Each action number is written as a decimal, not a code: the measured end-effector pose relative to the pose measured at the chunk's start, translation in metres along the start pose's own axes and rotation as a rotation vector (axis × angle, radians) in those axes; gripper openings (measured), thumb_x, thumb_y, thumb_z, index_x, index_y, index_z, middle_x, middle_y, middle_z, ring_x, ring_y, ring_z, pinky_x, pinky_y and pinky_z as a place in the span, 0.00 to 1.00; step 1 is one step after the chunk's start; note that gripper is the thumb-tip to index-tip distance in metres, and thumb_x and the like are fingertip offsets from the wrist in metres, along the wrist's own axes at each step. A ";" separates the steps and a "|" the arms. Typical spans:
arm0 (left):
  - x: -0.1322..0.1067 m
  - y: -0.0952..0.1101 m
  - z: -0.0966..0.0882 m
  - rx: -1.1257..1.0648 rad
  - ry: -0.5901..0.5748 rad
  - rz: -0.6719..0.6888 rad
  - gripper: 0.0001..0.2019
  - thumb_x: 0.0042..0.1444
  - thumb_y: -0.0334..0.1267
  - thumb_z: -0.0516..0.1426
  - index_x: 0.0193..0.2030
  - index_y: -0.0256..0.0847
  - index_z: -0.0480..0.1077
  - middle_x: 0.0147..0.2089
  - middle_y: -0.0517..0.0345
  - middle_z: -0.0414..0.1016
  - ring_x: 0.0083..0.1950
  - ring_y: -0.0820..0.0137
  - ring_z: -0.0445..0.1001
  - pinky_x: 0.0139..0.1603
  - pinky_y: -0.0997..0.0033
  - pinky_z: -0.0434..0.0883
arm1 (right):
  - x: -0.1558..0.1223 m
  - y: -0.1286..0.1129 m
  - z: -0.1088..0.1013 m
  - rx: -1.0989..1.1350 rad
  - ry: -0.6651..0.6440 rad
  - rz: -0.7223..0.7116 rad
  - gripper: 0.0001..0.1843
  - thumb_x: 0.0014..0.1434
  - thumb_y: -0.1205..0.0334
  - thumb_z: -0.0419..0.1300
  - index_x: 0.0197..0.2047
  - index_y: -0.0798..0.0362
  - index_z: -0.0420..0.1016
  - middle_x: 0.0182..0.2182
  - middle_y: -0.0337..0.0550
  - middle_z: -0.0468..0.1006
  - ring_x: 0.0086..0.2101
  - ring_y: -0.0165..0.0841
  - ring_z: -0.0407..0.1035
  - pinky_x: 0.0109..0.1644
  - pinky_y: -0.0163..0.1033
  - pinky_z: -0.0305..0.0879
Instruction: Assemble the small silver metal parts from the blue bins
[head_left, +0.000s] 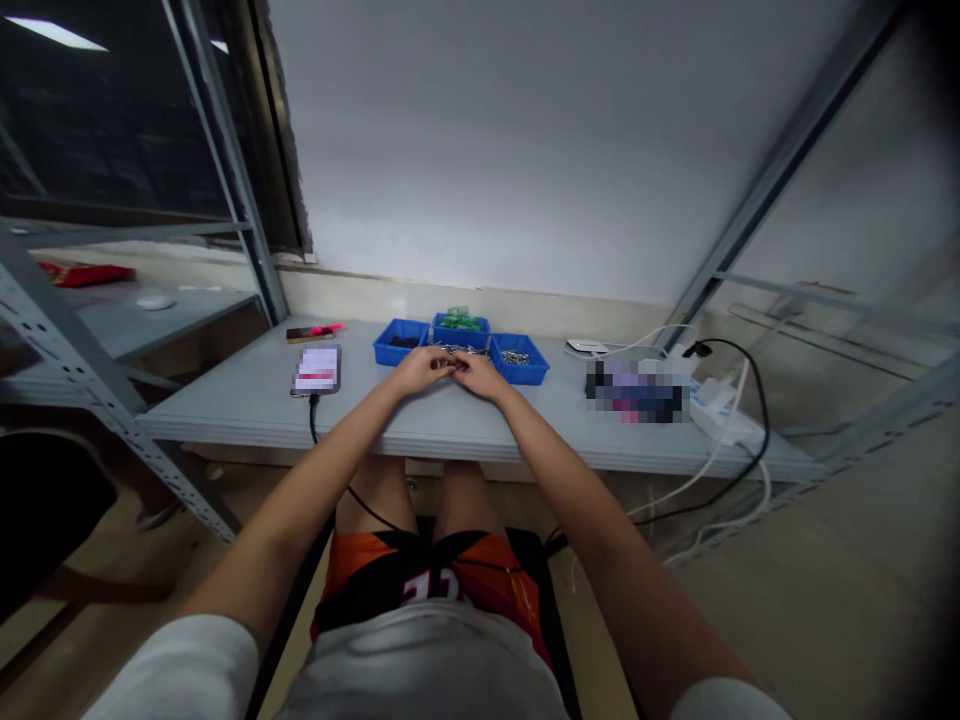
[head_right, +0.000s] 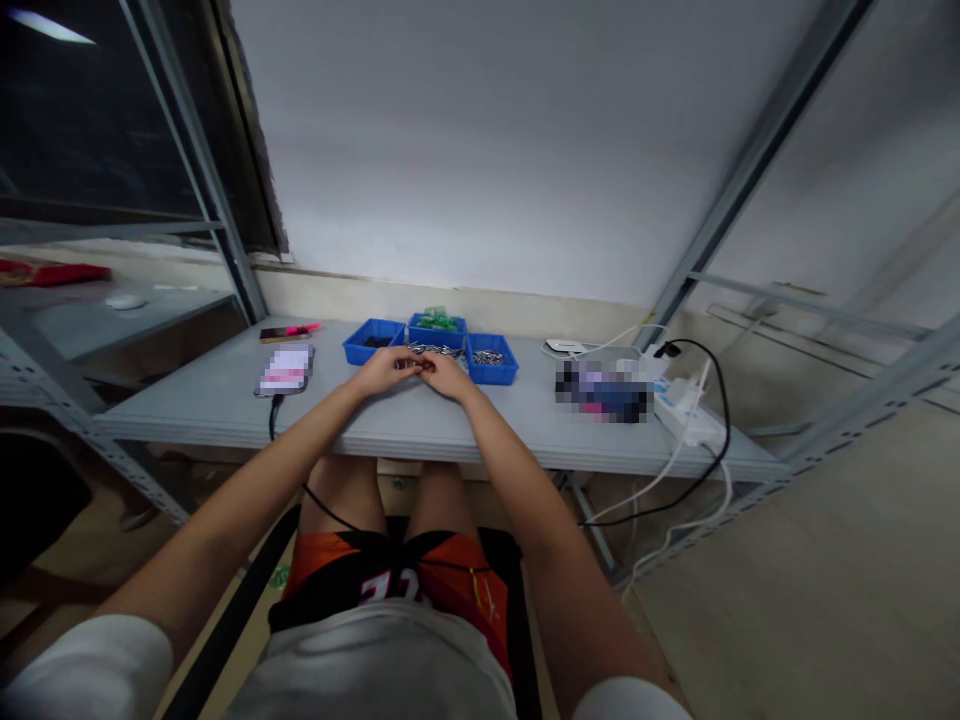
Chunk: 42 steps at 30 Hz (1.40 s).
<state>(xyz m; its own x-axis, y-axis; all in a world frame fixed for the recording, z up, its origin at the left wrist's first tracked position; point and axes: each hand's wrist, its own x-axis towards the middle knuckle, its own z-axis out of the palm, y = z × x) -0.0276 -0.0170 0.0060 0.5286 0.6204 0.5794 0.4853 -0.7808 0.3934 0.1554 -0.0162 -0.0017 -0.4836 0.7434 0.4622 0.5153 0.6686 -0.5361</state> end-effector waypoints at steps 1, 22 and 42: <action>0.000 -0.001 0.000 0.015 0.016 -0.003 0.12 0.57 0.39 0.56 0.42 0.36 0.76 0.38 0.53 0.78 0.35 0.70 0.71 0.39 0.72 0.67 | 0.000 0.000 0.000 0.010 0.003 0.006 0.12 0.57 0.64 0.55 0.43 0.56 0.75 0.34 0.42 0.76 0.33 0.31 0.66 0.42 0.37 0.61; 0.001 -0.002 -0.002 0.036 0.125 -0.130 0.13 0.57 0.39 0.54 0.44 0.35 0.74 0.37 0.51 0.77 0.33 0.69 0.71 0.37 0.71 0.67 | 0.003 -0.001 -0.011 0.099 0.179 0.041 0.11 0.56 0.55 0.59 0.36 0.55 0.74 0.32 0.41 0.77 0.33 0.31 0.68 0.40 0.36 0.62; 0.001 -0.008 0.001 0.017 0.063 -0.065 0.12 0.55 0.38 0.55 0.42 0.36 0.75 0.39 0.52 0.77 0.33 0.71 0.71 0.37 0.72 0.68 | 0.004 0.009 -0.006 -0.022 0.068 0.028 0.07 0.55 0.62 0.60 0.36 0.55 0.77 0.32 0.42 0.76 0.32 0.31 0.66 0.41 0.36 0.61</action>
<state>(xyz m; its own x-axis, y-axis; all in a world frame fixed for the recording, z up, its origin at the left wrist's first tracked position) -0.0299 -0.0104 0.0023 0.4506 0.6636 0.5972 0.5292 -0.7373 0.4199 0.1622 -0.0070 0.0002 -0.4198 0.7611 0.4944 0.5436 0.6471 -0.5346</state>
